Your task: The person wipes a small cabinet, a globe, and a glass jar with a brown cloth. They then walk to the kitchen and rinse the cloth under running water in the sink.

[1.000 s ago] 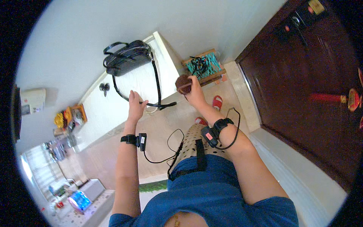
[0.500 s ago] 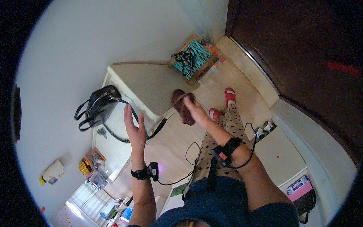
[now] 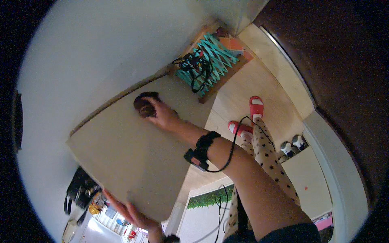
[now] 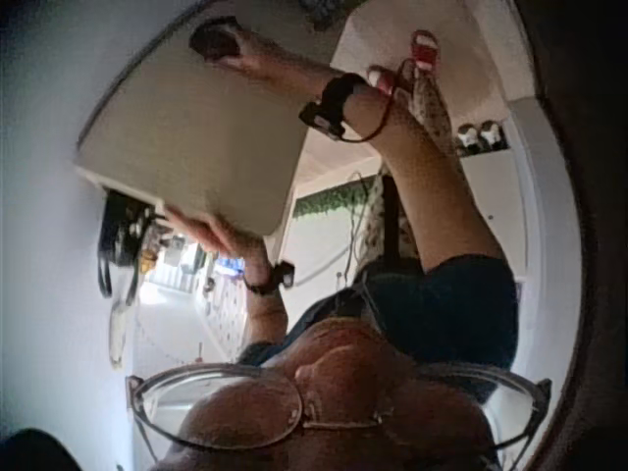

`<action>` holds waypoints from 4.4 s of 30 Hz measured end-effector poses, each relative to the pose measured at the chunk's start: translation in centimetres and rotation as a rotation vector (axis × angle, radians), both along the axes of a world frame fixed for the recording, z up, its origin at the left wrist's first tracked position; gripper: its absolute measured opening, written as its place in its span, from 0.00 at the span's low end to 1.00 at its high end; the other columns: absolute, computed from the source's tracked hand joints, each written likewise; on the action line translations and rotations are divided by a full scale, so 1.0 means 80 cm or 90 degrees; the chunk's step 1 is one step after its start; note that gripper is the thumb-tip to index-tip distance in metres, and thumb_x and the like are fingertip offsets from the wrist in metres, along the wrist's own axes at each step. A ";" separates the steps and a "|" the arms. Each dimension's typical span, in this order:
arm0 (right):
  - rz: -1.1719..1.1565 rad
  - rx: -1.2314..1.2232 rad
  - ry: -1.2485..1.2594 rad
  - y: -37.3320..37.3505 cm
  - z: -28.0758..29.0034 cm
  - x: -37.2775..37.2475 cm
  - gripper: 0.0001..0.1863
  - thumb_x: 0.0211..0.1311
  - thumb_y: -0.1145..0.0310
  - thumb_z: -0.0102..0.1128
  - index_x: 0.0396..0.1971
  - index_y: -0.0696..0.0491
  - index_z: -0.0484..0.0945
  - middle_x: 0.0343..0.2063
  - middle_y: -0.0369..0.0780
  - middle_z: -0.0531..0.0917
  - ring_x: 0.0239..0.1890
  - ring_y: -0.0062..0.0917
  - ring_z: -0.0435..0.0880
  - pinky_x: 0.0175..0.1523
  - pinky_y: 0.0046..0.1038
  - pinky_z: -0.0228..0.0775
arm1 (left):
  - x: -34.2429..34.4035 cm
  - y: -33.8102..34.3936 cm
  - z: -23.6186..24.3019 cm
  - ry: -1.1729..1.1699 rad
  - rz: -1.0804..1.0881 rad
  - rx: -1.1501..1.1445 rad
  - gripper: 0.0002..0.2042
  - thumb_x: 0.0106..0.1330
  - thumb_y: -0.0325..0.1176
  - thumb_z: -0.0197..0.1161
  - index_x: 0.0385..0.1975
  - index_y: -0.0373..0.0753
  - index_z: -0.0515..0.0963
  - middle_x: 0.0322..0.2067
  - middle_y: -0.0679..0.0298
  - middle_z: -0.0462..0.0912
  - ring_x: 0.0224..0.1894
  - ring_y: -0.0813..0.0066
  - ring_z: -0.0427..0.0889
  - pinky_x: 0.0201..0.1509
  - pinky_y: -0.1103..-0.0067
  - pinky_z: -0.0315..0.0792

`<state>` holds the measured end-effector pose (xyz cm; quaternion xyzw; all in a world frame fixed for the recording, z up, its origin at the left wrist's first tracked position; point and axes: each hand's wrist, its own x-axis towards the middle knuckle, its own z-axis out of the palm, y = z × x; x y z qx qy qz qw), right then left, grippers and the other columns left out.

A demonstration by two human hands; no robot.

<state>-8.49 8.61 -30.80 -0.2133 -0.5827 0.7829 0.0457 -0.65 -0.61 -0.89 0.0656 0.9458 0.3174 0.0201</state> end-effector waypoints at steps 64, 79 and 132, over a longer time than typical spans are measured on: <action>-0.038 -0.306 -0.021 -0.076 0.269 0.266 0.33 0.57 0.84 0.54 0.64 0.50 0.63 0.45 0.40 0.78 0.45 0.25 0.78 0.48 0.26 0.72 | -0.006 -0.027 0.007 0.062 -0.147 -0.007 0.25 0.77 0.41 0.35 0.67 0.33 0.61 0.69 0.44 0.54 0.73 0.51 0.51 0.74 0.65 0.45; 0.091 -0.566 -0.111 0.022 0.398 0.375 0.30 0.71 0.49 0.49 0.63 0.54 0.66 0.58 0.44 0.75 0.57 0.39 0.75 0.64 0.42 0.66 | 0.092 -0.211 0.074 0.132 -0.152 0.215 0.18 0.70 0.31 0.54 0.60 0.39 0.71 0.61 0.49 0.70 0.66 0.52 0.66 0.70 0.64 0.58; 0.719 -0.069 -0.234 -0.940 0.565 0.177 0.50 0.63 0.44 0.60 0.73 0.47 0.38 0.67 0.46 0.58 0.66 0.34 0.65 0.59 0.38 0.73 | 0.140 -1.037 0.165 -0.200 0.096 0.559 0.41 0.51 0.28 0.74 0.65 0.38 0.58 0.57 0.55 0.72 0.59 0.65 0.73 0.62 0.69 0.69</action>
